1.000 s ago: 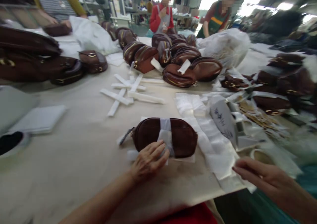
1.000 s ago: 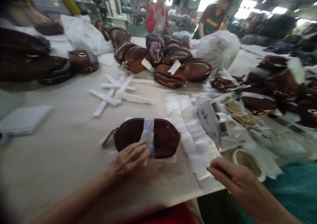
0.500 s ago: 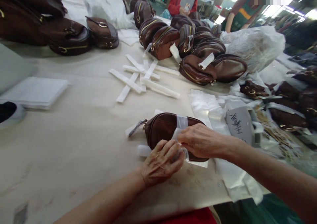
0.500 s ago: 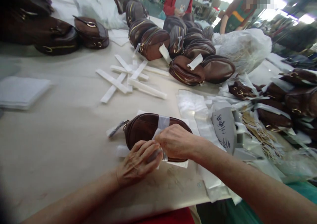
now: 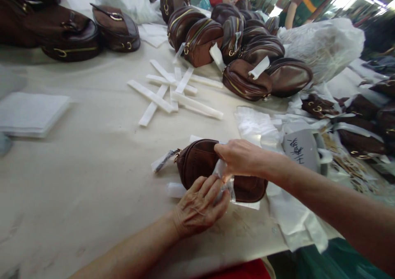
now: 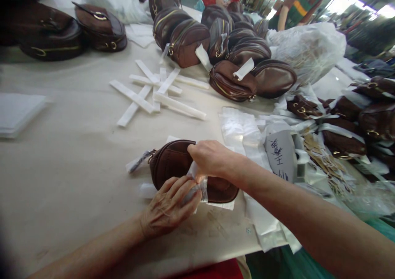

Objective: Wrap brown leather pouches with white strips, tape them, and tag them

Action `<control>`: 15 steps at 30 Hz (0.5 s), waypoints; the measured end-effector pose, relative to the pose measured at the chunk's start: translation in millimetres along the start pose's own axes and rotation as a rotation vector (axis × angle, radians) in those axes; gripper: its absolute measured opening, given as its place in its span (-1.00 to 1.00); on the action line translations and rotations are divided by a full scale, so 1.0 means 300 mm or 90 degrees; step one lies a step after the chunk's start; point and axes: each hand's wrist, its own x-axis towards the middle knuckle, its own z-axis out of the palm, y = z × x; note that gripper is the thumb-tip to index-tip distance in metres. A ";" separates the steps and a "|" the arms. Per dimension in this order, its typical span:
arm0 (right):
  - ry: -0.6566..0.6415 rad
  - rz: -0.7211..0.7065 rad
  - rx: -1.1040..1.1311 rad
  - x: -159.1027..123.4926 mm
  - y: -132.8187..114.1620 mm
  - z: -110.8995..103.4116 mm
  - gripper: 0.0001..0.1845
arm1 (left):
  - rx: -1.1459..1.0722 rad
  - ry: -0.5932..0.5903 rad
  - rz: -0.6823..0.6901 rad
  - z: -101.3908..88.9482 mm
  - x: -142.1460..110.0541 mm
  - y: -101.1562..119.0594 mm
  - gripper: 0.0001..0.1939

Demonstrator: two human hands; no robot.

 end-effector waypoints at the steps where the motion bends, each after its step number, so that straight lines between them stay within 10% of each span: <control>1: -0.004 0.001 0.034 -0.004 0.018 -0.002 -0.62 | -0.001 -0.004 -0.001 0.000 0.000 0.000 -0.79; 5: 0.200 -0.057 0.145 -0.088 0.040 0.051 -0.91 | -0.001 0.009 0.004 0.005 -0.005 -0.002 -0.78; 15: 0.506 -0.165 0.252 -0.242 -0.085 0.362 -0.60 | 0.008 0.013 -0.010 0.019 -0.020 0.001 -0.71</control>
